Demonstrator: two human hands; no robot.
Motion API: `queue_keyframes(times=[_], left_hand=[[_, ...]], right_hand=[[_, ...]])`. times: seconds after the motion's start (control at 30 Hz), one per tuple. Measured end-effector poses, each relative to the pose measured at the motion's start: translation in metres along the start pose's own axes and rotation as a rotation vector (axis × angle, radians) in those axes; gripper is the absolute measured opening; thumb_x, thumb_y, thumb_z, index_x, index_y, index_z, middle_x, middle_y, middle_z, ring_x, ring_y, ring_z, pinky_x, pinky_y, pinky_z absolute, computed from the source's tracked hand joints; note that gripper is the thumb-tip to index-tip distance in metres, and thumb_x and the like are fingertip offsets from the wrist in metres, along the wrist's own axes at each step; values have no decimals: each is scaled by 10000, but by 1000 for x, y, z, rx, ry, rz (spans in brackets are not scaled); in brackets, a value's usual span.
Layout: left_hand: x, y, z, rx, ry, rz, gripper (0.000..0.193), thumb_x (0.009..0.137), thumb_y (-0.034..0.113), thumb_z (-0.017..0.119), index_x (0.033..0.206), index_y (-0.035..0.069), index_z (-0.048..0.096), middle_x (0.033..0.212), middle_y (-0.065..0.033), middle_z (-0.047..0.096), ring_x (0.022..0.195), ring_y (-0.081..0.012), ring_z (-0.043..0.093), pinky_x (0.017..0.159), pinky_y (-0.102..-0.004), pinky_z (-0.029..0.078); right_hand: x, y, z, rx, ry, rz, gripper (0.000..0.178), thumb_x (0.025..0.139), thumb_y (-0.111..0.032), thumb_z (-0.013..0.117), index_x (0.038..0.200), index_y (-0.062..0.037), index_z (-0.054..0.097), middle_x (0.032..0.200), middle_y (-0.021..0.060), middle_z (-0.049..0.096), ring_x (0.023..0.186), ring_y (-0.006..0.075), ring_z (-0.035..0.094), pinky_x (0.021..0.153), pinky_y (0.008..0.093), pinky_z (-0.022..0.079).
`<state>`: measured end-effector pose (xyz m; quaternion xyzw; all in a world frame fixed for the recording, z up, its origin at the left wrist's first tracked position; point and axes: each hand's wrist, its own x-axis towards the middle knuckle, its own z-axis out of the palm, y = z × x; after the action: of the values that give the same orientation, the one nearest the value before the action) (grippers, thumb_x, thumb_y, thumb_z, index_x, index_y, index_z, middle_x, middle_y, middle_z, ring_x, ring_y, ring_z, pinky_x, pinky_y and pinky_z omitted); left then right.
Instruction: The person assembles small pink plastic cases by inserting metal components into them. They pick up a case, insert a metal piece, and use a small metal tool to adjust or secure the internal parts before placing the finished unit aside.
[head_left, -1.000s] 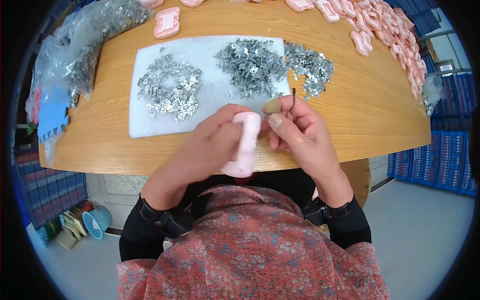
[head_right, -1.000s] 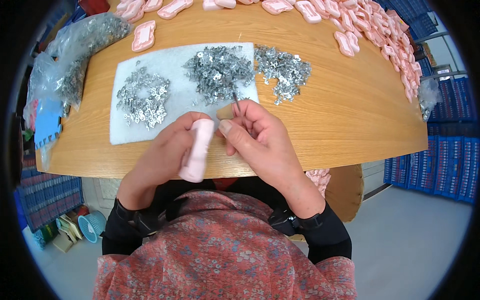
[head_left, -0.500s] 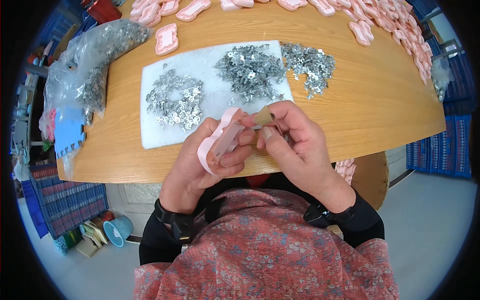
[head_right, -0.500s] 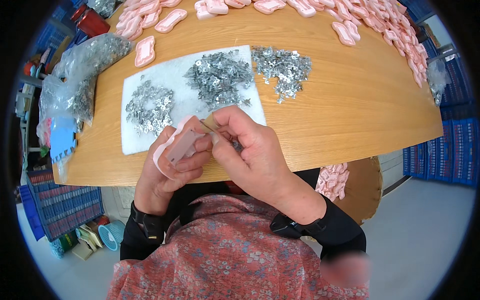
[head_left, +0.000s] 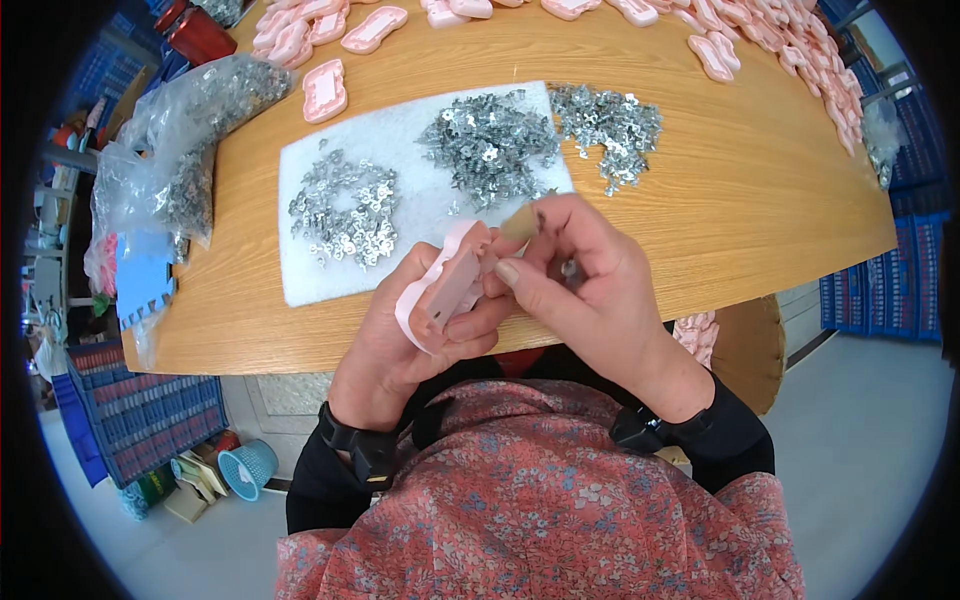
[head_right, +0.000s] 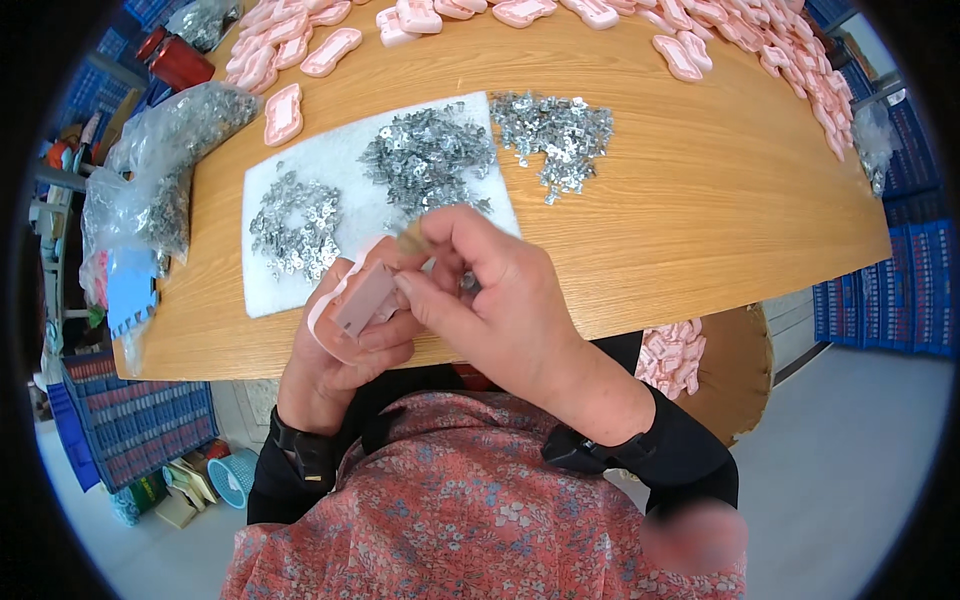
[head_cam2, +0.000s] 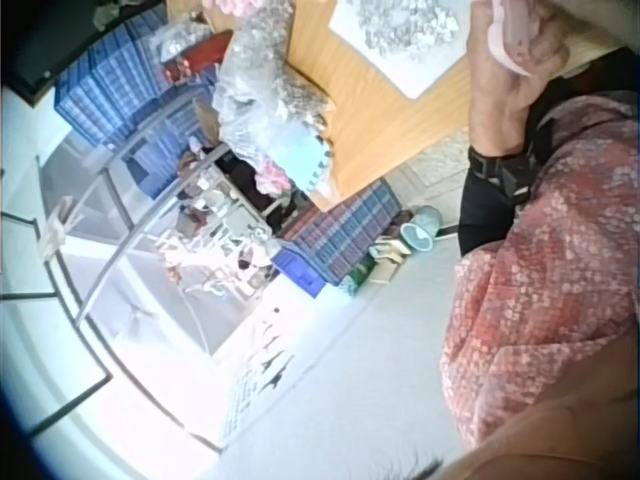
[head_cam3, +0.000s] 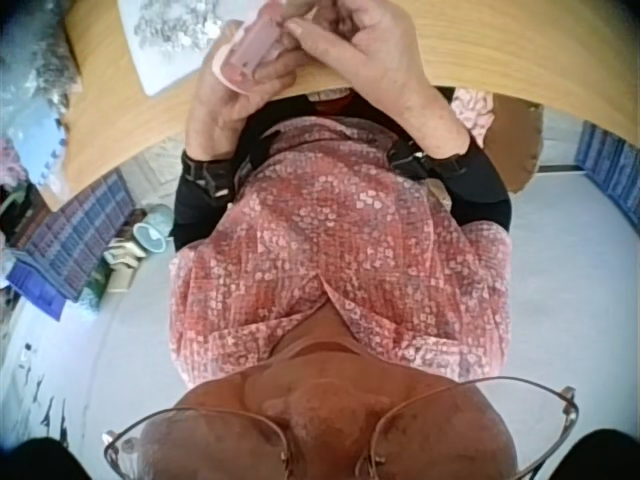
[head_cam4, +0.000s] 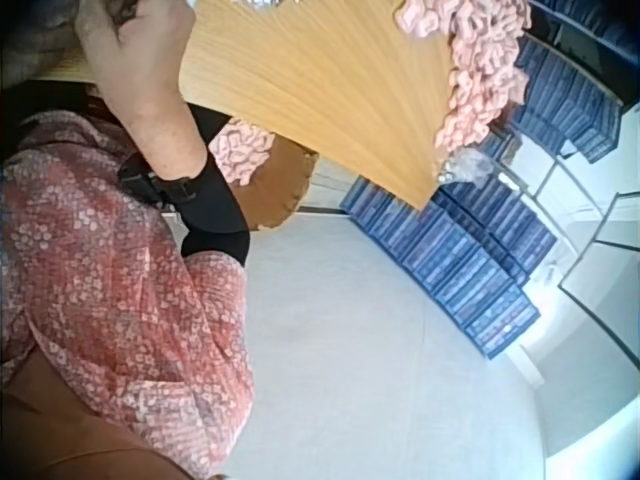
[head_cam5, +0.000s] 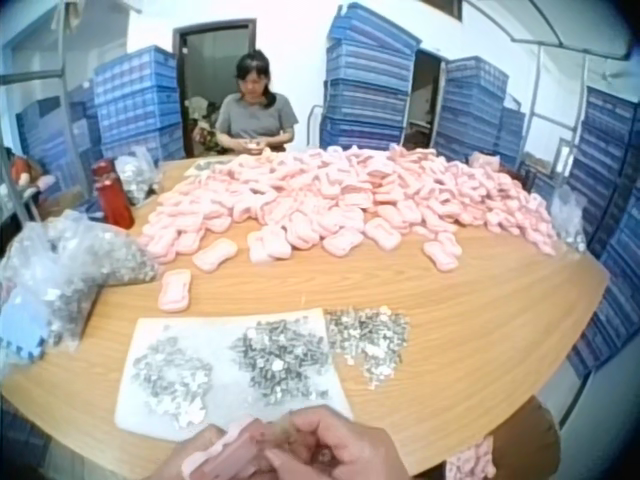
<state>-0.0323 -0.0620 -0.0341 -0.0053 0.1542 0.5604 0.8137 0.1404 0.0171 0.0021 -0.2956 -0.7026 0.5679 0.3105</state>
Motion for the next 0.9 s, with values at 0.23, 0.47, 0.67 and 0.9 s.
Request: queue_keyframes(times=[0.23, 0.47, 0.67, 0.9], left_hand=[[-1, -2, 8, 87, 13, -106, 345, 973, 296, 400, 1079, 7, 558, 794, -50, 517, 474, -83, 376, 382, -215, 270], [2, -3, 11, 135, 85, -195, 363, 978, 289, 399, 984, -57, 508, 766, -40, 492, 425, -45, 365, 333, -178, 252], [1, -4, 4, -110, -90, -175, 383, 963, 278, 416, 1200, 0, 532, 900, -77, 497, 481, -66, 412, 360, -194, 288], [10, -1, -2, -92, -144, -211, 425, 963, 300, 426, 1281, 30, 510, 944, -88, 492, 530, -92, 435, 393, -216, 324]], right_hand=[[10, 3, -12, -125, -76, -62, 268, 823, -123, 761, 1040, -1, 661, 843, 42, 599, 658, 108, 530, 602, 245, 445], [12, 8, -23, -58, -126, 20, 134, 865, -82, 726, 948, 10, 673, 826, 1, 564, 729, 64, 515, 643, 224, 417], [10, 7, -24, 93, -85, 111, 160, 899, -88, 703, 1025, 5, 666, 858, -9, 611, 767, 51, 544, 676, 217, 442], [3, 6, -28, 68, -24, 75, 258, 876, -120, 739, 1077, 15, 650, 834, -2, 617, 758, 35, 548, 665, 215, 467]])
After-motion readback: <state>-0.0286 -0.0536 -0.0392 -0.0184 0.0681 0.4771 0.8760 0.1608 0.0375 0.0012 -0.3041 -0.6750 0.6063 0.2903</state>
